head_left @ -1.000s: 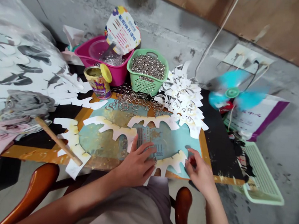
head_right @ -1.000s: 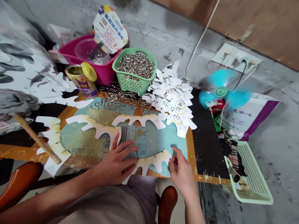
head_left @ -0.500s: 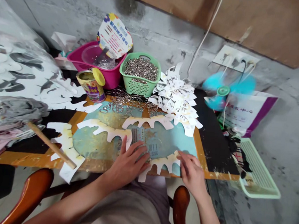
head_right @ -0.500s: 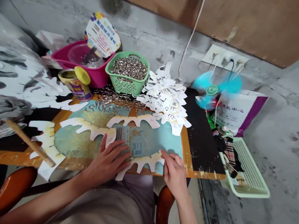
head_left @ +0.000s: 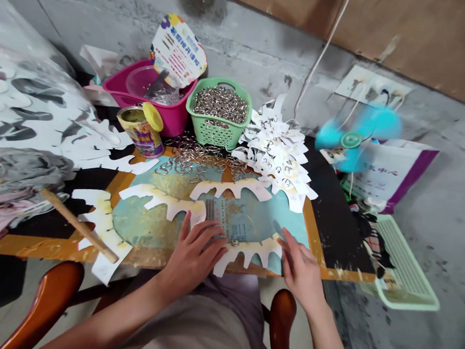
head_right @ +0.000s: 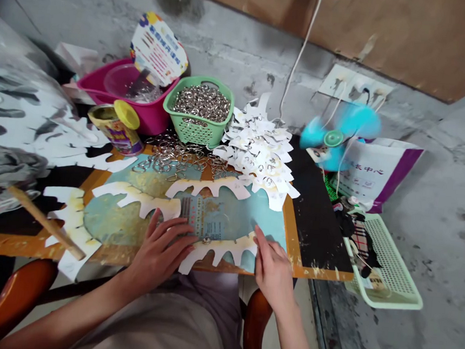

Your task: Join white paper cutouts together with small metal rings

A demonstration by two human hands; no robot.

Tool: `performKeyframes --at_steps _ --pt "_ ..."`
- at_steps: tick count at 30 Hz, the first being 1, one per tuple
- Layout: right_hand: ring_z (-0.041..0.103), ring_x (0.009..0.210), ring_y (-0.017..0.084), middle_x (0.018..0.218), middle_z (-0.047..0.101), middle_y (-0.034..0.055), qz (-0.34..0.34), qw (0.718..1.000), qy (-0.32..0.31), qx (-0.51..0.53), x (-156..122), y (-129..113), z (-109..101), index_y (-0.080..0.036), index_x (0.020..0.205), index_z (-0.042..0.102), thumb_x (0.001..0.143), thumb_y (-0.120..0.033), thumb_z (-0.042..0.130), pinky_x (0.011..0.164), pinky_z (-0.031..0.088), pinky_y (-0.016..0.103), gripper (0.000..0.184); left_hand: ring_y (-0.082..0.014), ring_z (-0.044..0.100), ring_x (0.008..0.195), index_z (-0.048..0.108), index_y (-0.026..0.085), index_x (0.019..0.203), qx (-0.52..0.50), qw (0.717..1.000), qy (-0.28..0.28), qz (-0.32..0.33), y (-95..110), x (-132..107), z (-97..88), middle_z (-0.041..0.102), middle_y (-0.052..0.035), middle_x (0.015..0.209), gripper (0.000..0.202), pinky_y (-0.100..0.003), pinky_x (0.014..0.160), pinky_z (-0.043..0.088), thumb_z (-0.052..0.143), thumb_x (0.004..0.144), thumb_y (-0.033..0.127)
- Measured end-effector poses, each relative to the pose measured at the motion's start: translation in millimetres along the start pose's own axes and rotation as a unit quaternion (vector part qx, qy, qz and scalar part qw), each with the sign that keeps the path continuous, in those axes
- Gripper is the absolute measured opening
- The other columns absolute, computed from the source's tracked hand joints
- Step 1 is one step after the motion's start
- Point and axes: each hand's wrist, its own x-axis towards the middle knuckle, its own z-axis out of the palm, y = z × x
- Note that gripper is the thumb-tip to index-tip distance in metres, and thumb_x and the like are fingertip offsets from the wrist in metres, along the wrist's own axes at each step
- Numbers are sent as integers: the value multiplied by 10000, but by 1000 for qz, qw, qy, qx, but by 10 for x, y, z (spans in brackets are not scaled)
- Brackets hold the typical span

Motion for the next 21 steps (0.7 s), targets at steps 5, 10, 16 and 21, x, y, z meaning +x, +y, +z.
performKeyframes --at_steps 5,10,16,21 --pt "653 1031 262 1314 650 75 3 1000 15 -3 -8 19 20 -299 1581 201 967 -133 445 871 566 440 681 -254 586 1108 644 185 1071 -10 999 10 -40 -45 -52 -57 694 -74 1053 158 -632 1151 261 553 954 129" --pt "648 991 277 1160 709 73 -12 999 -17 -28 11 33 16 -294 1581 213 930 -82 428 827 569 445 718 -239 586 1071 618 179 1113 -12 997 28 -68 -86 -51 -118 675 -82 1044 195 -592 1126 313 522 959 106" --pt "648 1046 270 1319 600 117 -13 1000 10 -27 3 19 27 -299 1572 208 955 -118 427 861 571 449 680 -236 585 1070 615 175 1116 -47 998 0 -46 -36 -80 -125 664 -87 1066 212 -553 1103 371 564 927 95" --pt "683 948 250 1418 442 172 39 998 30 -43 18 -28 -44 -285 1522 313 968 -202 456 674 586 376 578 -232 584 1098 634 177 1111 -74 996 -38 -11 1 -97 -29 678 -84 1095 215 -515 1094 411 582 917 101"
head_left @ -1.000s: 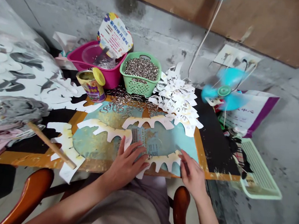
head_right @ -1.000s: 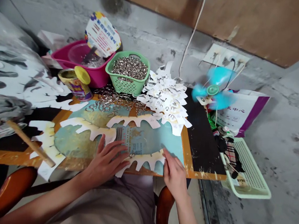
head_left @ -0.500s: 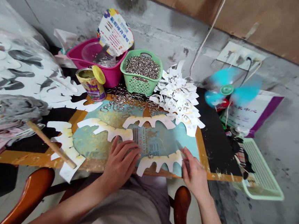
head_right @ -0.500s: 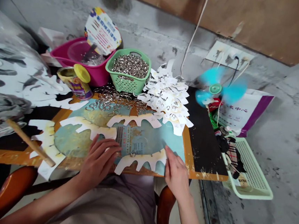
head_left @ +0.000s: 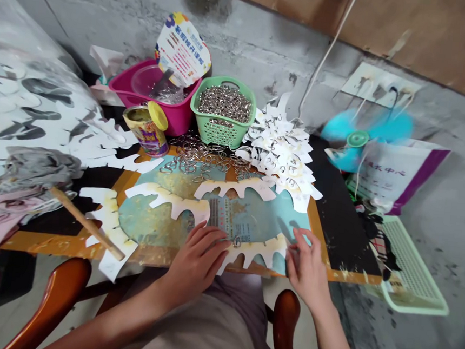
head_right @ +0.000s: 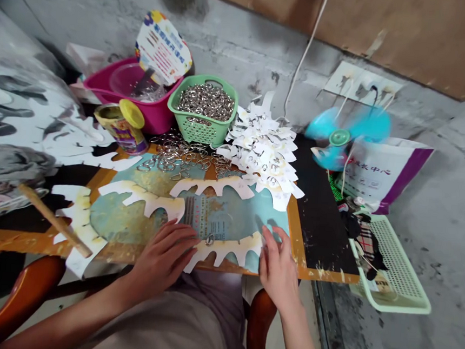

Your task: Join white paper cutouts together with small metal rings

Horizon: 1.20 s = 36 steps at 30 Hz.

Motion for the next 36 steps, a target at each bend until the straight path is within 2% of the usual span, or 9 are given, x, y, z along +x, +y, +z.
performKeyframes --at_steps 3,5,9,15,24,27,29,33,36 --pt "649 1076 265 1361 521 126 -31 999 -9 1 49 9 -87 -278 1450 434 943 -136 409 819 569 400 527 -240 580 1128 651 182 1114 -5 1000 -21 3 -28 57 45 688 -85 1129 210 -508 1086 427 573 927 125" --pt "602 1155 292 1306 566 115 -52 998 23 -7 99 -9 -117 -261 1389 506 916 -97 394 929 519 452 513 -247 574 1147 668 189 1097 -10 999 -40 1 -52 114 52 686 -84 1151 199 -505 1080 437 573 929 141" --pt "613 1026 285 1121 614 122 -74 994 65 42 248 -227 -43 -236 1223 624 934 -144 487 874 522 440 333 -246 562 1150 703 201 999 -24 997 -79 -1 -73 224 50 664 -84 1171 145 -476 1050 470 576 934 172" --pt "624 893 217 966 661 84 -185 968 -106 134 499 -617 223 -201 1099 651 956 -108 492 768 537 336 233 -247 530 1170 695 197 841 -7 995 -100 13 -72 249 112 609 -89 1207 154 -495 1090 431 576 926 151" --pt "624 888 192 908 686 45 -263 936 -214 99 714 -577 275 -193 954 682 956 -129 548 725 483 286 148 -254 510 1204 653 209 826 15 990 -123 64 -113 202 65 581 -96 1238 157 -540 1127 333 558 934 147" --pt "619 809 184 859 684 44 -303 928 -207 70 745 -573 263 -179 887 671 931 -130 579 662 462 284 114 -249 505 1232 607 200 918 -11 990 -134 40 -115 240 76 604 -92 1248 75 -525 1152 298 565 921 138" --pt "615 767 186 845 690 45 -329 924 -186 52 728 -566 258 -175 910 667 922 -131 580 639 453 295 98 -247 517 1232 554 188 1014 -38 988 -152 8 -122 270 98 633 -93 1206 146 -515 1153 298 586 888 123" --pt "632 783 191 922 720 65 -344 932 -108 39 619 -566 256 -163 1010 656 954 -136 519 653 462 314 150 -243 605 1104 490 176 1098 -65 979 -195 -7 -156 309 142 677 -75 1073 275 -563 1149 281 595 851 114" --pt "611 724 193 830 700 55 -342 938 -48 19 499 -607 288 -163 949 649 958 -140 530 620 438 329 122 -258 592 1171 517 184 1113 -47 982 -183 5 -166 306 148 703 -69 1030 232 -607 1178 196 592 895 167"
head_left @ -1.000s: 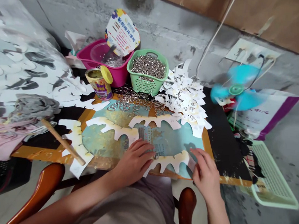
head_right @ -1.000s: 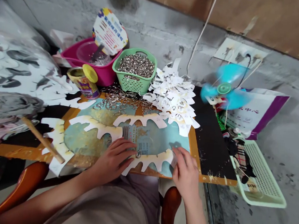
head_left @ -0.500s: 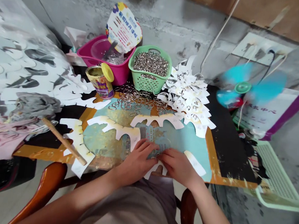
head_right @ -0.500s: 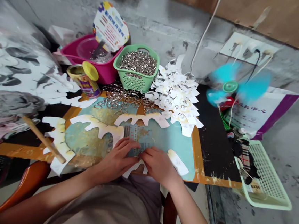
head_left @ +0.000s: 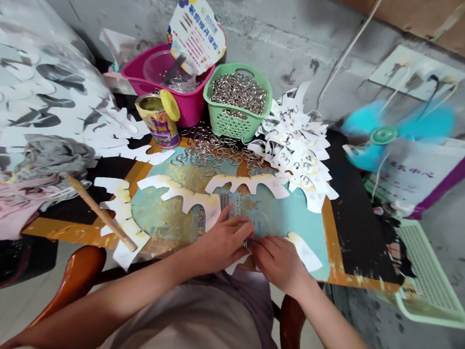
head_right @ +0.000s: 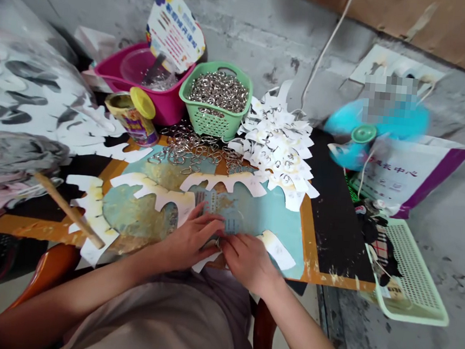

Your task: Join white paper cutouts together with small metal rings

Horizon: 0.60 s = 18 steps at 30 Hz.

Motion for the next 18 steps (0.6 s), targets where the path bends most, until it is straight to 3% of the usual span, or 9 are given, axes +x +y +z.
performKeyframes --at_steps 3,6,12,15,18 --pt "583 679 194 743 657 51 20 1000 18 -13 -62 -123 66 -174 861 628 957 -153 548 608 425 336 126 -271 537 1275 590 205 1102 37 999 27 11 18 -28 0 727 -57 946 176 -636 1201 92 599 928 224" --pt "597 724 195 780 664 63 61 997 23 30 -116 -193 77 -170 912 626 960 -111 518 657 465 328 131 -269 525 1288 669 244 972 59 997 44 30 38 -62 12 732 -19 867 85 -652 1204 27 593 941 221" --pt "591 883 231 1005 663 105 130 978 -13 164 -119 -82 -107 -177 1223 567 956 -127 482 735 512 367 284 -272 498 1281 722 263 850 79 993 79 38 33 -100 36 683 -33 1156 158 -663 1189 93 602 947 232" --pt "573 868 236 1012 654 113 98 985 -38 133 -74 22 -138 -176 1279 554 943 -91 462 722 505 369 358 -250 524 1212 741 270 859 93 991 88 36 42 -108 27 654 -58 1159 141 -647 1190 123 629 927 217" --pt "569 850 224 976 657 93 38 990 -73 114 -6 118 -97 -177 1166 621 932 -93 501 711 497 344 277 -234 532 1189 739 263 863 98 990 94 48 44 -114 29 679 -42 1112 133 -617 1208 104 639 917 194"
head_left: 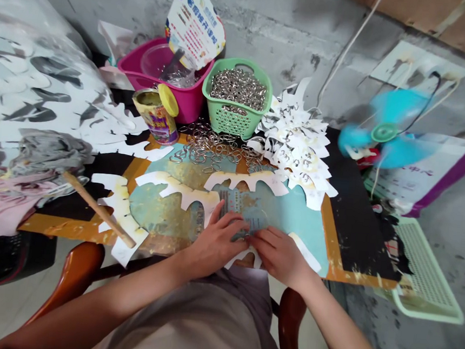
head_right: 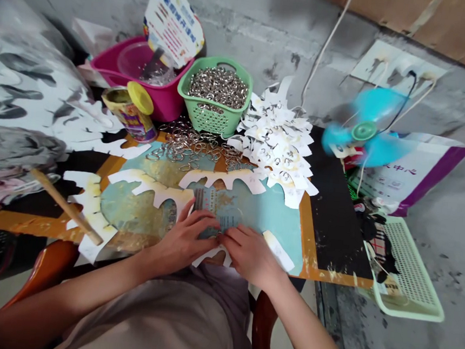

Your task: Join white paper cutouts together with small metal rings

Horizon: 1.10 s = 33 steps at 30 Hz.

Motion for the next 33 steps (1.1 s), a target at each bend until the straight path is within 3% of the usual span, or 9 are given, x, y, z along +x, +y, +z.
performKeyframes --at_steps 5,8,13,17,21,26,33 --pt "564 797 210 866 635 66 -41 998 -26 -28 101 75 10 -164 943 651 956 -138 512 668 467 322 142 -186 580 1155 717 258 831 -23 1000 -7 16 -30 -10 41 736 30 919 215 -548 1238 72 574 962 167" --pt "551 793 227 846 614 75 -38 996 -32 -78 42 29 2 -141 929 648 961 -180 531 675 450 345 128 -197 588 1167 705 259 809 -30 1000 5 6 -47 -9 58 740 51 817 202 -573 1234 44 591 959 186" --pt "514 745 215 812 607 73 16 993 34 -116 -173 -100 90 -133 1000 655 974 -91 467 641 403 344 195 -238 567 1217 717 266 873 -29 1000 -5 -4 -39 -5 24 756 32 841 163 -634 1211 19 599 954 188" --pt "502 707 212 824 639 83 20 986 83 -143 -222 -133 190 -139 1027 665 963 -89 497 610 381 352 187 -248 561 1218 723 292 1000 -25 999 -21 12 -23 -11 -8 760 19 940 178 -643 1208 52 602 950 170" --pt "538 762 222 956 663 111 48 993 94 -58 -215 -140 157 -149 1160 639 924 -62 472 633 431 362 301 -257 537 1239 724 274 975 -8 999 -33 23 -10 -18 -7 739 19 952 203 -666 1199 54 553 974 166" --pt "567 1030 277 1196 639 133 90 975 189 76 -244 -202 146 -187 1327 512 850 -30 464 828 507 448 504 -258 535 1234 716 262 970 -10 999 -22 30 -5 -20 6 728 17 913 129 -674 1200 36 616 947 184" --pt "587 920 275 1008 683 131 75 979 176 72 -229 -250 312 -151 1322 464 822 -35 487 747 498 419 514 -273 522 1251 701 242 967 -7 999 -29 40 -11 -10 1 733 10 940 110 -670 1203 16 614 947 178"
